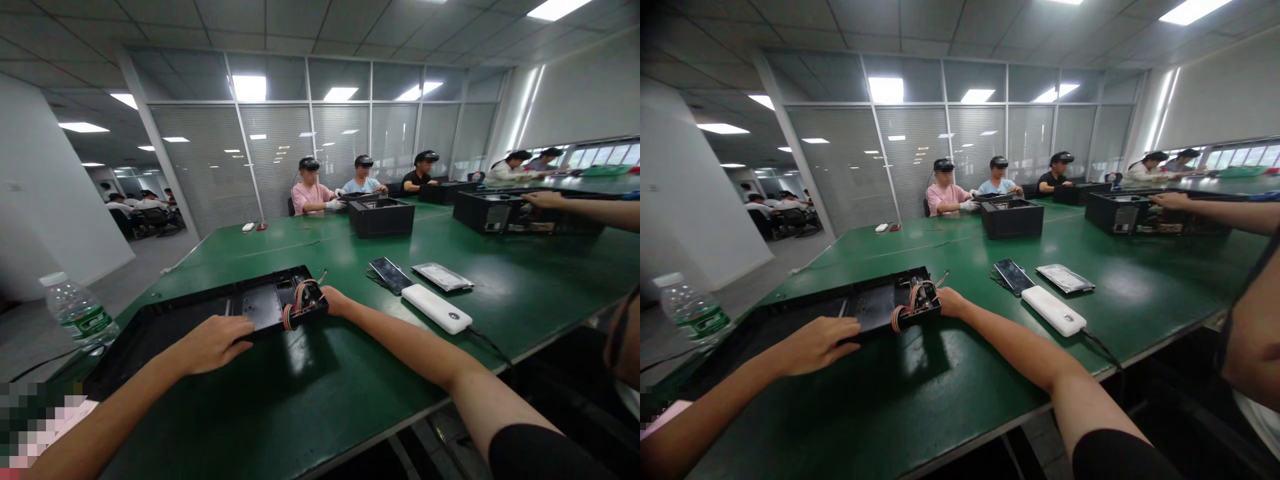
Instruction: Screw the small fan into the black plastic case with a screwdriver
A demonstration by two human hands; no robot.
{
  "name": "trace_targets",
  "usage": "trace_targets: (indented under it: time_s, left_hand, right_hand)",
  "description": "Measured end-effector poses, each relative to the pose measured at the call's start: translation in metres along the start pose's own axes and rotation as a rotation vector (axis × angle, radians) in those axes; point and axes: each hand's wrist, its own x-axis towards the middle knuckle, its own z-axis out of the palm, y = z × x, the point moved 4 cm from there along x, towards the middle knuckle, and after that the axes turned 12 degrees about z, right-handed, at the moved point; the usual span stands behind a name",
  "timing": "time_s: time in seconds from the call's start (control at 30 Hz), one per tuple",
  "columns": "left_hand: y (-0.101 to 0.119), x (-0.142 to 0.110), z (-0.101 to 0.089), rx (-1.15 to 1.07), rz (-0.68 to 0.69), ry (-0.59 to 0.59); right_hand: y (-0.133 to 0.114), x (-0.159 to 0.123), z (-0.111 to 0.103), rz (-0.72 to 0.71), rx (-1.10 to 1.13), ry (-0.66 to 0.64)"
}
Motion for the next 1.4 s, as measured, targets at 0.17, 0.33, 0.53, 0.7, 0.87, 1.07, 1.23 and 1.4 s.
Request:
trace_targets:
  time_s: [0.17, 0.33, 0.53, 0.7, 0.87, 1.07, 1.23, 1.4]
  left_hand:
    - [0.032, -0.02, 0.022, -0.082, 0.007, -0.049]
    - [0.048, -0.028, 0.05, -0.176, -0.007, -0.081]
    - [0.035, -0.023, 0.048, -0.273, -0.048, -0.104]
    - [-0.016, -0.003, 0.044, -0.201, -0.102, 0.041]
    - [-0.048, 0.016, 0.072, -0.171, 0.015, -0.022]
    - [-0.056, 0.03, 0.077, -0.147, 0.048, -0.041]
    - [-0.053, 0.056, 0.071, -0.132, 0.065, -0.015]
    - [-0.048, 0.1, 0.06, -0.166, 0.056, 0.102]
  right_hand:
    - [0.064, -0.047, -0.043, 0.341, -0.076, 0.126]
    - [0.074, -0.074, -0.071, 0.387, -0.029, 0.178]
    - [-0.045, -0.066, -0.057, -0.162, 0.056, 0.032]
    - [-0.105, -0.071, -0.042, -0.454, -0.211, -0.038]
    - [-0.101, -0.073, -0.032, -0.473, -0.281, 0.025]
    - [-0.099, -0.073, -0.028, -0.478, -0.277, 0.051]
    - [-0.104, -0.071, -0.029, -0.471, -0.287, 0.062]
    - [-0.107, -0.07, -0.027, -0.447, -0.29, 0.063]
